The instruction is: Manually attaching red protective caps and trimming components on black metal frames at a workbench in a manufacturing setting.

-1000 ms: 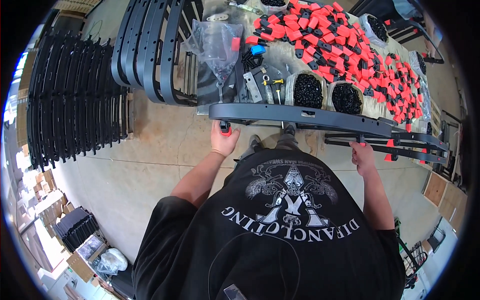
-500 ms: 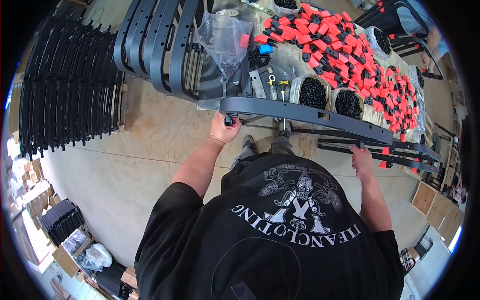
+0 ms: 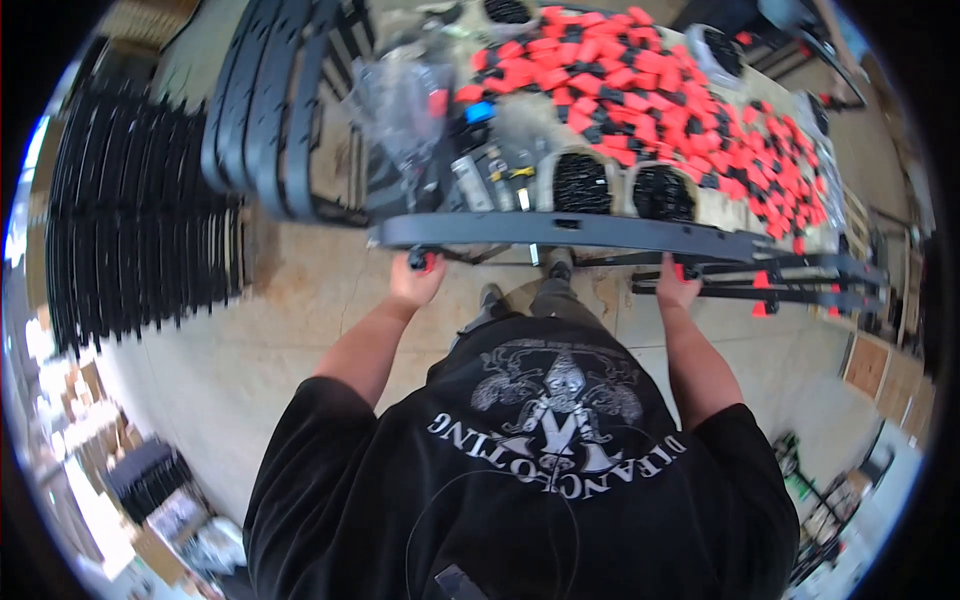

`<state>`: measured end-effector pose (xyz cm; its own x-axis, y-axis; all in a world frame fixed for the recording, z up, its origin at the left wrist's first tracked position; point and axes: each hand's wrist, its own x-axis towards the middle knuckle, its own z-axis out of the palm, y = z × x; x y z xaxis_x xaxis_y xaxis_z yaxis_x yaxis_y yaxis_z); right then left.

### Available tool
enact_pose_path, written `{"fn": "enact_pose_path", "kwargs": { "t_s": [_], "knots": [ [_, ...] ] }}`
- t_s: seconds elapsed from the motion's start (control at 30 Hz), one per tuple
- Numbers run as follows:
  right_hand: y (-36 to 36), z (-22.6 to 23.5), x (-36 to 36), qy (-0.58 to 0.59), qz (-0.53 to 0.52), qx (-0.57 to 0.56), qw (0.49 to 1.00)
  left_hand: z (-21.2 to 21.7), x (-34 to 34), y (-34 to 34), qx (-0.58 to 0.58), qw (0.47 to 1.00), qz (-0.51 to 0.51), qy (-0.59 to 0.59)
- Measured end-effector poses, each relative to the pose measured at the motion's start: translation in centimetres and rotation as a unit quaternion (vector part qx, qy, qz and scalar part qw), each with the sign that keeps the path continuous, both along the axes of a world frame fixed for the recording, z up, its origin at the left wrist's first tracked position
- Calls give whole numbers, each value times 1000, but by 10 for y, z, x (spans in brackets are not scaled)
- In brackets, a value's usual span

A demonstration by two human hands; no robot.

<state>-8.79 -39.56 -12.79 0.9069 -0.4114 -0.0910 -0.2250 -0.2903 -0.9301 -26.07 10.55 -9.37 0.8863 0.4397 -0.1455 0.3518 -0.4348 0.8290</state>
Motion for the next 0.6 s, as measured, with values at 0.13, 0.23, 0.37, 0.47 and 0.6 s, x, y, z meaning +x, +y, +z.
{"fn": "enact_pose_path", "kwargs": {
  "t_s": [0.13, 0.23, 0.37, 0.47, 0.6],
  "knots": [
    [-5, 4, -5, 25, 96, -59, 993, 1, 4, 0, 6, 999, -30, -31],
    [-8, 80, -7, 85, 190, -97, 973, 6, 1, -3, -7, 998, -11, -61],
    [-40, 132, -8, 155, 231, -19, 960, 12, 3, 2, 39, 996, -75, 24],
    [-51, 216, 14, 53, 176, 88, 979, 18, 1, 4, 15, 996, -66, 59],
    [58, 338, 63, -193, 84, 178, 961, 23, -2, 5, 30, 993, -26, 114]
  ]
}}
